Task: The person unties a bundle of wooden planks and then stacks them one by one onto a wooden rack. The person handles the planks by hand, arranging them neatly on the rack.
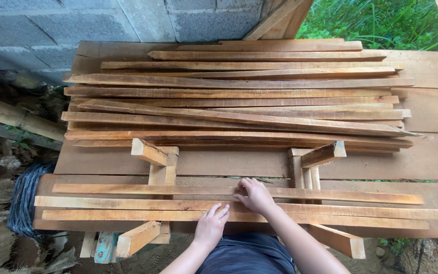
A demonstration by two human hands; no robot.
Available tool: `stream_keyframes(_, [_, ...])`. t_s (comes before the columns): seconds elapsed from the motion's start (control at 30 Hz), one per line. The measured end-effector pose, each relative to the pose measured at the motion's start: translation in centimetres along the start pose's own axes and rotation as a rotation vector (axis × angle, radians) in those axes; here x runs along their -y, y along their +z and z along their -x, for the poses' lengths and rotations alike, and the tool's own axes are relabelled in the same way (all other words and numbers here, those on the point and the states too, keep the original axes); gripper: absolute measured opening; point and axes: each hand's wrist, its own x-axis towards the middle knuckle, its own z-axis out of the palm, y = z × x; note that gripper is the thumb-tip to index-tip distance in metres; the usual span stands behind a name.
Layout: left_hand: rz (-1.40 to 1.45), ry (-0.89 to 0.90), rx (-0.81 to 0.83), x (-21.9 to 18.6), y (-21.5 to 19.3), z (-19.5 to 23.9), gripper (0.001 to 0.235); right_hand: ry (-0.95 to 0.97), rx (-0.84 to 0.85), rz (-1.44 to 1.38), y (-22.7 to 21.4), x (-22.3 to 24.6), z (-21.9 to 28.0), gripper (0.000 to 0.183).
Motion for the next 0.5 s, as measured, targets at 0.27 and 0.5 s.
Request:
stream_keyframes(0.27, [0.016, -0.015, -0.008, 0.3, 0.6, 0.3, 0.029, -0.106, -0.043, 0.170, 1.7, -1.6, -0.1, 0.043])
stream_keyframes(0.5, [0.035, -0.028, 0.020, -0.1, -0.1, 0.0, 0.029, 0.039, 0.185, 0.171, 0.9, -0.8, -0.8, 0.050])
